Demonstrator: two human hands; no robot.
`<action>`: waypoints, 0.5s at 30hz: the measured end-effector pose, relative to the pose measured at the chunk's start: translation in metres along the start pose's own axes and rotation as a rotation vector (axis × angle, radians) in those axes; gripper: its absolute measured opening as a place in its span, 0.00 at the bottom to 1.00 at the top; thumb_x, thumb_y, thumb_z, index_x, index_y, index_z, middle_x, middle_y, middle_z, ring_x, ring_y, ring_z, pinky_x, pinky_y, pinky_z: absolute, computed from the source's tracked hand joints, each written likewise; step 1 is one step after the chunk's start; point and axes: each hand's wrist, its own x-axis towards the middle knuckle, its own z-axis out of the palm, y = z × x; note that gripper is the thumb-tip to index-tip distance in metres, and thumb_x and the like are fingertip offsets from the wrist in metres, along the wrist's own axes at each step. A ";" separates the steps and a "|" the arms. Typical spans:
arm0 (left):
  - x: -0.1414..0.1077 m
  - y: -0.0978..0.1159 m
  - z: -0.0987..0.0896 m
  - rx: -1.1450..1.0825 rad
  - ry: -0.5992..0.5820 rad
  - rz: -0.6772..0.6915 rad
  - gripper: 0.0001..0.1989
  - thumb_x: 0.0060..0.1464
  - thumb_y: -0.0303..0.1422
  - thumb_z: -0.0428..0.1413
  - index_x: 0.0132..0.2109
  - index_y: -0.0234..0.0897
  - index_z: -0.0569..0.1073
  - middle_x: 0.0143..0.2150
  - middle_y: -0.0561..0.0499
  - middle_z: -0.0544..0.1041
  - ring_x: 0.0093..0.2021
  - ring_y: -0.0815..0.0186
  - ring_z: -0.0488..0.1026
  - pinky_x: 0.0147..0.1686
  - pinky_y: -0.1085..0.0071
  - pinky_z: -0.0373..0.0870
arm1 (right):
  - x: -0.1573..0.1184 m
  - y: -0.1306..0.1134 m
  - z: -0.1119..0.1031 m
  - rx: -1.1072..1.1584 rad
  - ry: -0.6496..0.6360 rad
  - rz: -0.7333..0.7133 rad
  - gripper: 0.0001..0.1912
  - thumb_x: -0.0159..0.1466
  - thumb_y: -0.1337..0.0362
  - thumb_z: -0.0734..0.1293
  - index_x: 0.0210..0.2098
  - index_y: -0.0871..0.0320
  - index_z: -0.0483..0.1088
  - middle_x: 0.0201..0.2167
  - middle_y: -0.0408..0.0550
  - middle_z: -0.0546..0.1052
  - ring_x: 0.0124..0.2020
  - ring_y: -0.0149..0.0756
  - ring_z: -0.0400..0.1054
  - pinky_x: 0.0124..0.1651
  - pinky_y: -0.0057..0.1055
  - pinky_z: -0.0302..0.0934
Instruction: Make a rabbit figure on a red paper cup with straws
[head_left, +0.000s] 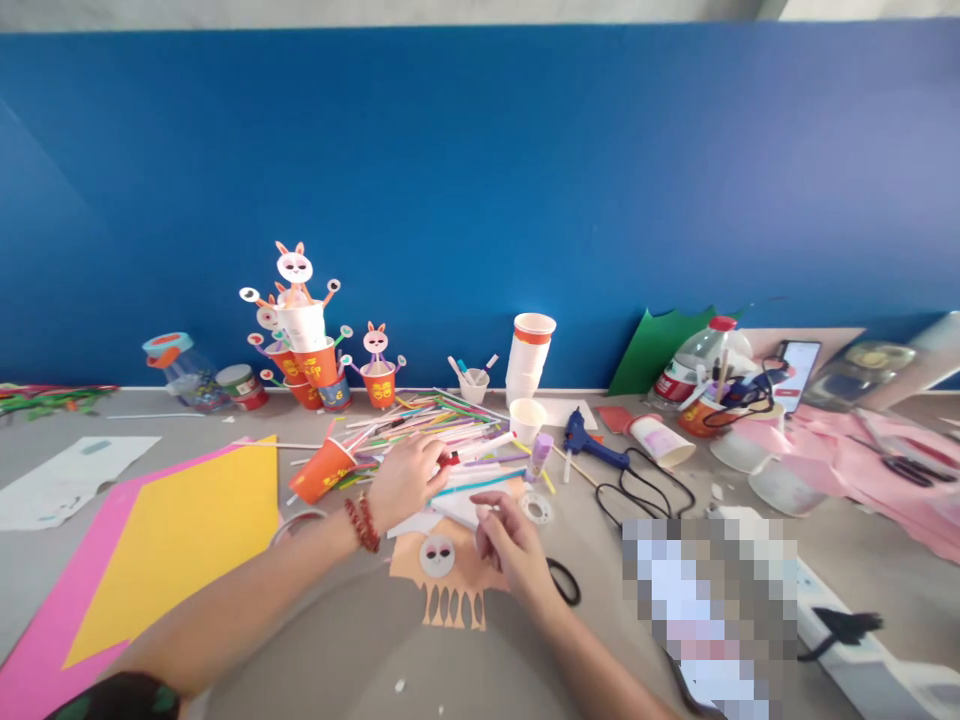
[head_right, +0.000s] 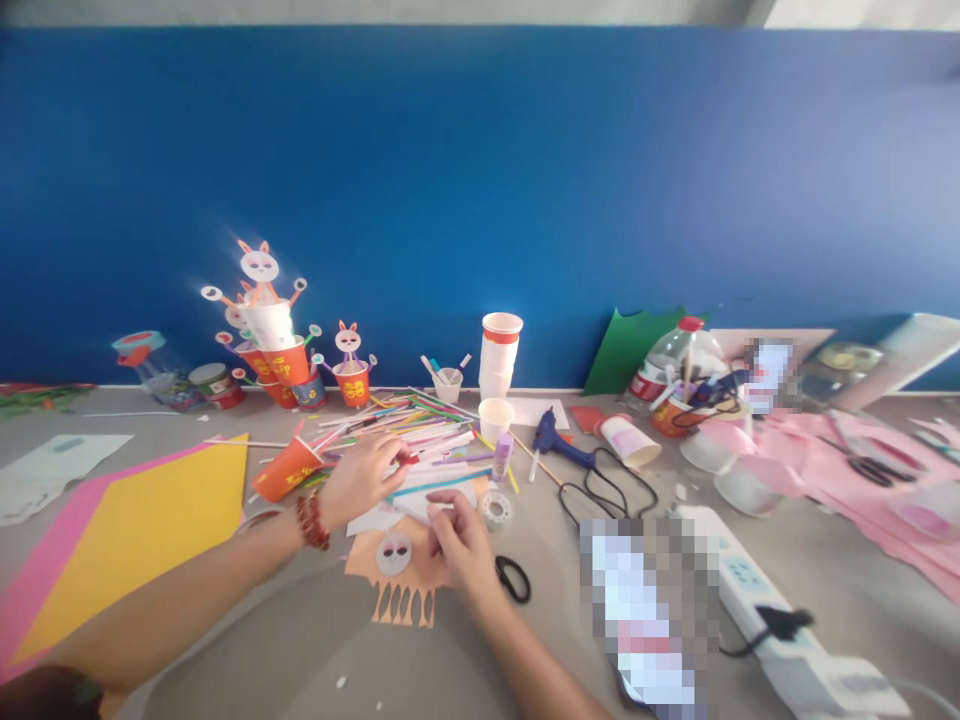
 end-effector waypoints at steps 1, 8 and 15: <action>-0.014 0.005 -0.007 -0.039 -0.009 0.013 0.06 0.65 0.33 0.50 0.44 0.37 0.70 0.41 0.47 0.75 0.44 0.60 0.72 0.46 0.64 0.67 | 0.000 0.000 0.000 0.048 -0.008 0.026 0.24 0.65 0.45 0.64 0.48 0.59 0.66 0.16 0.35 0.65 0.15 0.27 0.50 0.20 0.24 0.45; -0.066 0.032 -0.018 -0.371 -0.179 0.164 0.09 0.68 0.32 0.44 0.44 0.37 0.68 0.43 0.46 0.75 0.43 0.61 0.72 0.43 0.67 0.67 | -0.017 0.000 0.007 -0.073 -0.071 -0.189 0.17 0.67 0.53 0.65 0.29 0.58 0.71 0.21 0.41 0.68 0.22 0.30 0.60 0.27 0.27 0.56; -0.087 0.043 -0.021 -0.744 -0.342 0.081 0.23 0.69 0.47 0.37 0.34 0.38 0.64 0.30 0.51 0.68 0.31 0.66 0.64 0.33 0.70 0.61 | -0.028 -0.019 0.004 -0.043 -0.283 -0.179 0.21 0.67 0.49 0.65 0.26 0.58 0.74 0.17 0.43 0.70 0.19 0.31 0.62 0.25 0.29 0.58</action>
